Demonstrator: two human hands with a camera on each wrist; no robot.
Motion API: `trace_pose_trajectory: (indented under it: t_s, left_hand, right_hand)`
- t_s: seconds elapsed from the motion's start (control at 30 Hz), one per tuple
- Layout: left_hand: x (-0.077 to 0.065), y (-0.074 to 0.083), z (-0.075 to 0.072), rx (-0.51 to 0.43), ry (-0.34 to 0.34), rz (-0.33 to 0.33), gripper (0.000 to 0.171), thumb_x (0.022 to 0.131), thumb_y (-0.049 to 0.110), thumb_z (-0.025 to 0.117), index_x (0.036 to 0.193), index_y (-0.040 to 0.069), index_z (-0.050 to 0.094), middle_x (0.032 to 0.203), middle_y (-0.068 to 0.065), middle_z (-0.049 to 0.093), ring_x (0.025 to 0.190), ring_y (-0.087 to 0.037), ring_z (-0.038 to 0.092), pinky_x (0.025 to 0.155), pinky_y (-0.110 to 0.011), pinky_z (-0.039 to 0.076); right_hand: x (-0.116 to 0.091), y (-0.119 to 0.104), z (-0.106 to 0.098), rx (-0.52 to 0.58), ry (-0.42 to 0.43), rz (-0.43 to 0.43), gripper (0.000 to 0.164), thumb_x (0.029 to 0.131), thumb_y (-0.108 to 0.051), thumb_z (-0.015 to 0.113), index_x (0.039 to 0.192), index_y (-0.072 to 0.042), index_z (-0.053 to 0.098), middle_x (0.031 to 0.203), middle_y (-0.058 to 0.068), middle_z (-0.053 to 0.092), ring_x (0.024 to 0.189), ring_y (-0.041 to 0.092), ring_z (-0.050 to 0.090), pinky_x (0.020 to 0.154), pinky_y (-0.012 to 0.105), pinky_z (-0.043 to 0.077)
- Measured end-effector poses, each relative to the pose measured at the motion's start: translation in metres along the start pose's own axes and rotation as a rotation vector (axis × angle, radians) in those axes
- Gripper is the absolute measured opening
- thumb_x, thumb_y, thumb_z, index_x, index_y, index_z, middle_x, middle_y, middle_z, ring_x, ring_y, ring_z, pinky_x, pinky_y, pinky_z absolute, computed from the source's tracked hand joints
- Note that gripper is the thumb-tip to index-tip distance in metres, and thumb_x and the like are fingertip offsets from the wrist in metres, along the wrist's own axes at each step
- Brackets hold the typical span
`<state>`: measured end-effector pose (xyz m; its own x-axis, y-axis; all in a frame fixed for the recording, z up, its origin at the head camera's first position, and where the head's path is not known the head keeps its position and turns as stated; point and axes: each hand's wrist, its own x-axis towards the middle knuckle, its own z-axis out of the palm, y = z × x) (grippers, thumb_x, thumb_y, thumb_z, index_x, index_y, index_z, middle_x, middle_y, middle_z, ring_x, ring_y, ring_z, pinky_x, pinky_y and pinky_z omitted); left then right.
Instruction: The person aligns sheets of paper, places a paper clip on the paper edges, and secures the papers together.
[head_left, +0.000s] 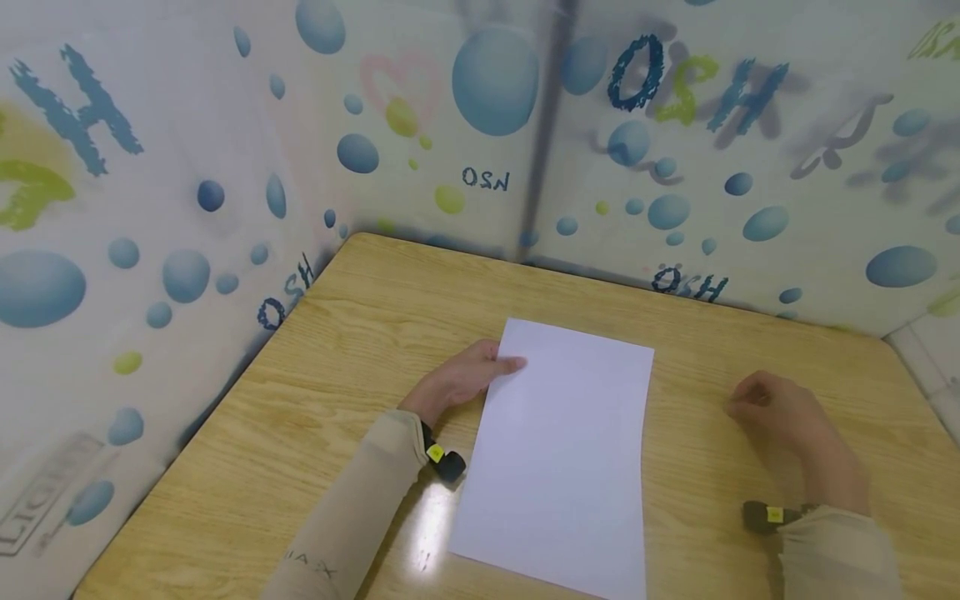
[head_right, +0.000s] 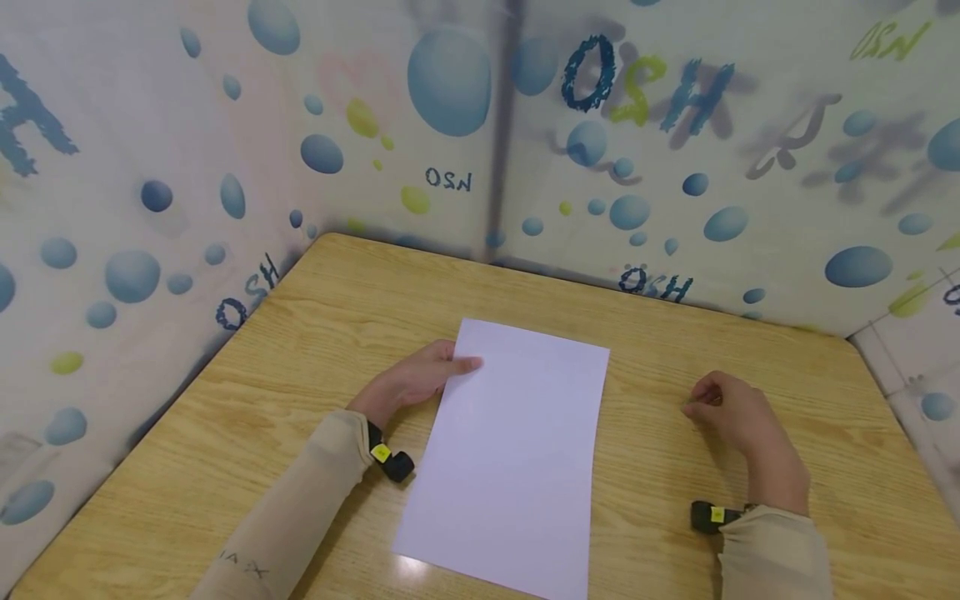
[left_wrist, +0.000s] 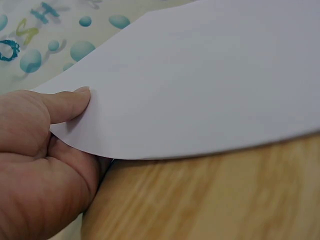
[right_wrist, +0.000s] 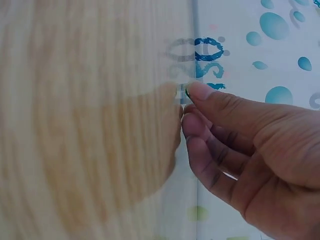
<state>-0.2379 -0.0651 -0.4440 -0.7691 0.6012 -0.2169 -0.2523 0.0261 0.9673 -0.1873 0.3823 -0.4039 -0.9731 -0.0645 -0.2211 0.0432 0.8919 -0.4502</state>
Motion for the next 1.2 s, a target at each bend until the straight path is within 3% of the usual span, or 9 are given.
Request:
trace_pose_trajectory:
  t_s: [0.2, 0.4, 0.6, 0.83, 0.93, 1.1, 1.2]
  left_hand:
    - [0.000, 0.000, 0.000, -0.010, -0.002, -0.001, 0.025, 0.102, 0.015, 0.052, 0.117, -0.002, 0.061, 0.102, -0.013, 0.069, 0.087, -0.021, 0.066, 0.075, -0.033, 0.053]
    - [0.001, -0.001, 0.001, -0.015, -0.006, -0.003, 0.025, 0.102, 0.015, 0.051, 0.118, -0.002, 0.061, 0.103, -0.013, 0.069, 0.088, -0.022, 0.066, 0.076, -0.035, 0.053]
    - [0.001, -0.002, 0.001, -0.014, -0.004, -0.008, 0.025, 0.102, 0.016, 0.051, 0.118, -0.001, 0.061, 0.103, -0.014, 0.069, 0.089, -0.022, 0.066, 0.077, -0.035, 0.053]
    - [0.001, -0.002, 0.002, -0.014, 0.002, -0.014, 0.025, 0.102, 0.015, 0.051, 0.118, -0.001, 0.061, 0.102, -0.014, 0.069, 0.088, -0.022, 0.066, 0.077, -0.035, 0.053]
    - [0.001, -0.001, 0.002, -0.013, 0.006, -0.008, 0.025, 0.102, 0.016, 0.052, 0.118, -0.001, 0.061, 0.103, -0.014, 0.068, 0.088, -0.022, 0.066, 0.077, -0.034, 0.053]
    - [0.001, -0.001, 0.003, -0.012, 0.012, 0.007, 0.024, 0.102, 0.015, 0.052, 0.116, -0.001, 0.062, 0.103, -0.014, 0.069, 0.088, -0.022, 0.066, 0.076, -0.034, 0.054]
    - [0.001, 0.000, 0.005, -0.020, -0.008, 0.016, 0.025, 0.102, 0.015, 0.052, 0.117, -0.001, 0.062, 0.105, -0.014, 0.069, 0.088, -0.022, 0.067, 0.077, -0.035, 0.054]
  right_hand:
    - [0.001, 0.003, 0.001, 0.008, -0.007, 0.003, 0.031, 0.092, -0.032, 0.068, 0.104, -0.005, 0.062, 0.107, 0.017, 0.063, 0.099, 0.035, 0.053, 0.080, 0.049, 0.042]
    - [0.000, 0.002, 0.000, 0.069, -0.026, 0.037, 0.040, 0.100, -0.036, 0.054, 0.121, -0.003, 0.064, 0.111, 0.013, 0.067, 0.105, 0.034, 0.057, 0.088, 0.055, 0.043]
    - [-0.002, -0.013, -0.002, 0.084, 0.091, -0.023, 0.036, 0.102, -0.031, 0.052, 0.123, -0.003, 0.061, 0.111, 0.017, 0.068, 0.099, 0.033, 0.065, 0.084, 0.055, 0.047]
    - [-0.007, -0.036, -0.007, 0.088, 0.188, -0.066, 0.033, 0.102, -0.030, 0.051, 0.118, -0.005, 0.063, 0.099, 0.011, 0.072, 0.093, 0.032, 0.067, 0.080, 0.053, 0.049]
    - [-0.008, -0.046, -0.008, 0.074, 0.247, -0.108, 0.031, 0.102, -0.028, 0.053, 0.118, -0.005, 0.066, 0.099, 0.011, 0.072, 0.090, 0.026, 0.068, 0.079, 0.041, 0.053]
    - [-0.008, -0.065, -0.009, 0.093, 0.329, -0.135, 0.030, 0.099, -0.028, 0.057, 0.119, -0.008, 0.068, 0.101, 0.010, 0.072, 0.080, -0.003, 0.062, 0.068, 0.011, 0.046]
    - [-0.008, -0.080, -0.010, 0.122, 0.341, -0.138, 0.031, 0.099, -0.029, 0.057, 0.121, -0.009, 0.068, 0.104, 0.011, 0.071, 0.079, -0.009, 0.057, 0.065, 0.010, 0.045]
